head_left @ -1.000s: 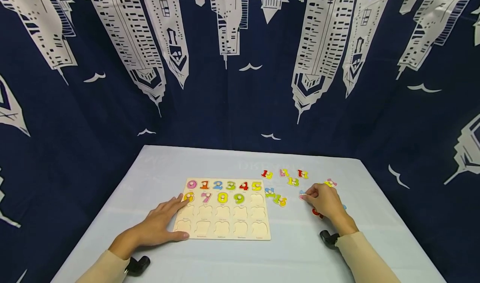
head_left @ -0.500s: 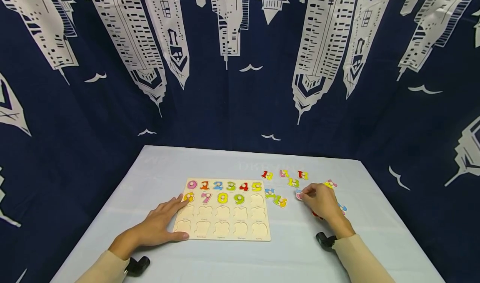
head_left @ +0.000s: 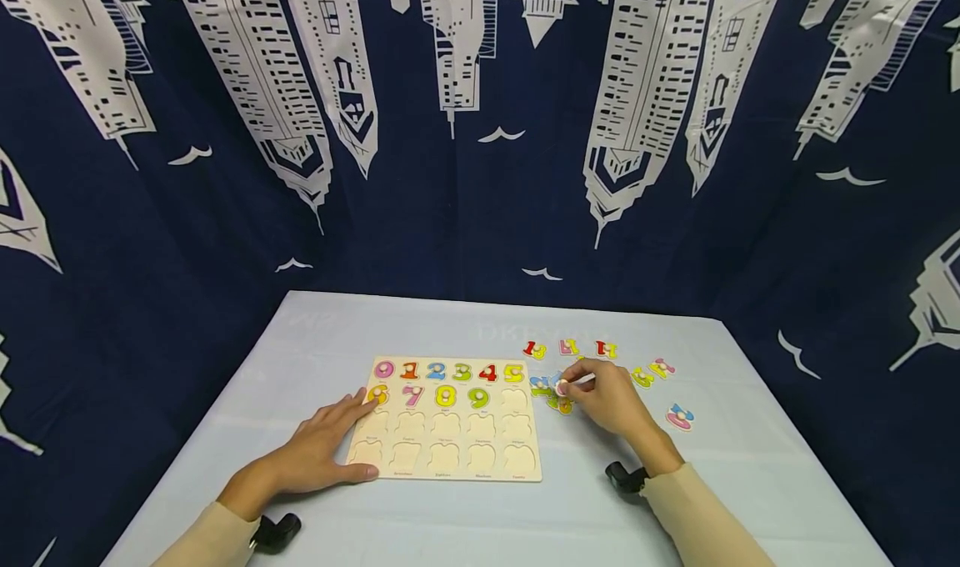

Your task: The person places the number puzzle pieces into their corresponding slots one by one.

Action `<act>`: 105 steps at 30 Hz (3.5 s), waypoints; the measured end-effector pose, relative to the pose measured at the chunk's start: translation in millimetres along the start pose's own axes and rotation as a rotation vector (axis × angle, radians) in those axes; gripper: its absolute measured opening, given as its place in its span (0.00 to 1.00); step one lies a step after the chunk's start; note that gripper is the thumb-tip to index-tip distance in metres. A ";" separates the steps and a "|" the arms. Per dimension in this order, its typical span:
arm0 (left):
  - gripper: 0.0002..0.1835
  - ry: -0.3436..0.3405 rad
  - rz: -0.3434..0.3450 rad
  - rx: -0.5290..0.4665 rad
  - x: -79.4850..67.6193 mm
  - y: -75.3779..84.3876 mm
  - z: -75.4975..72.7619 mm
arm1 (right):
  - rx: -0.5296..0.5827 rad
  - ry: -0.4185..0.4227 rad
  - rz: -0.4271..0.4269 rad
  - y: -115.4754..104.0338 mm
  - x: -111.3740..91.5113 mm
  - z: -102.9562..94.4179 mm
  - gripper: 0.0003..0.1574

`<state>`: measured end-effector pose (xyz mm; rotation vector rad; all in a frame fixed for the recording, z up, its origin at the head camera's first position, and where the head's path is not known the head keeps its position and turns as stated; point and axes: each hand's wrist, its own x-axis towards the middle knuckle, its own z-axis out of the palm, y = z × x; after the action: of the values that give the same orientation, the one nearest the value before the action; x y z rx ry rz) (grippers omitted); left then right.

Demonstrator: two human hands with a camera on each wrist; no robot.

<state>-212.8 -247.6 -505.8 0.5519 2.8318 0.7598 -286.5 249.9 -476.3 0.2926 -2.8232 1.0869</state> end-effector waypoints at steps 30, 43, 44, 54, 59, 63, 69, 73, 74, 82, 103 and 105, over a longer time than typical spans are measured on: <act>0.60 0.008 0.005 -0.003 -0.2 -1.1 1.8 | -0.097 -0.138 -0.204 -34.0 17.8 55.0 0.07; 0.60 -0.001 -0.001 -0.001 -0.1 3.0 0.3 | -0.094 -0.112 -0.162 -35.1 15.1 57.1 0.06; 0.60 -0.003 -0.002 0.000 -0.1 2.8 0.6 | -0.095 -0.115 -0.162 -34.6 14.7 56.7 0.06; 0.61 -0.007 -0.006 -0.014 -1.7 -0.7 1.9 | -0.090 -0.063 -0.142 -12.4 25.0 29.0 0.13; 0.61 -0.005 -0.015 -0.011 -1.1 -1.6 2.1 | -0.102 -0.004 -0.123 21.2 43.4 -4.7 0.18; 0.60 -0.009 -0.010 -0.014 1.7 -0.2 1.8 | -0.155 -0.016 -0.089 53.1 53.9 -32.4 0.23; 0.61 -0.028 -0.022 -0.022 1.7 -1.1 3.5 | -0.210 -0.117 -0.049 81.2 63.6 -56.5 0.27; 0.61 -0.022 -0.027 -0.027 0.6 -2.1 3.6 | -0.239 -0.145 -0.027 88.2 72.7 -58.2 0.26; 0.61 -0.019 -0.028 -0.025 0.1 -2.1 3.2 | -0.241 -0.146 -0.019 89.3 74.8 -56.8 0.24; 0.60 -0.002 -0.015 -0.020 -3.0 -1.5 2.9 | -0.237 -0.107 0.015 89.5 70.3 -50.4 0.13; 0.61 -0.012 -0.020 -0.019 -1.0 -2.3 1.4 | -0.120 0.041 -0.041 61.4 40.8 -43.0 0.07; 0.61 -0.010 -0.017 -0.021 -1.0 -2.1 0.9 | -0.096 0.046 -0.060 54.4 38.2 -39.9 0.07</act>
<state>-212.4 -249.3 -507.6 0.5262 2.8122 0.7798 -334.4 310.8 -476.0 0.3369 -2.7956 0.9306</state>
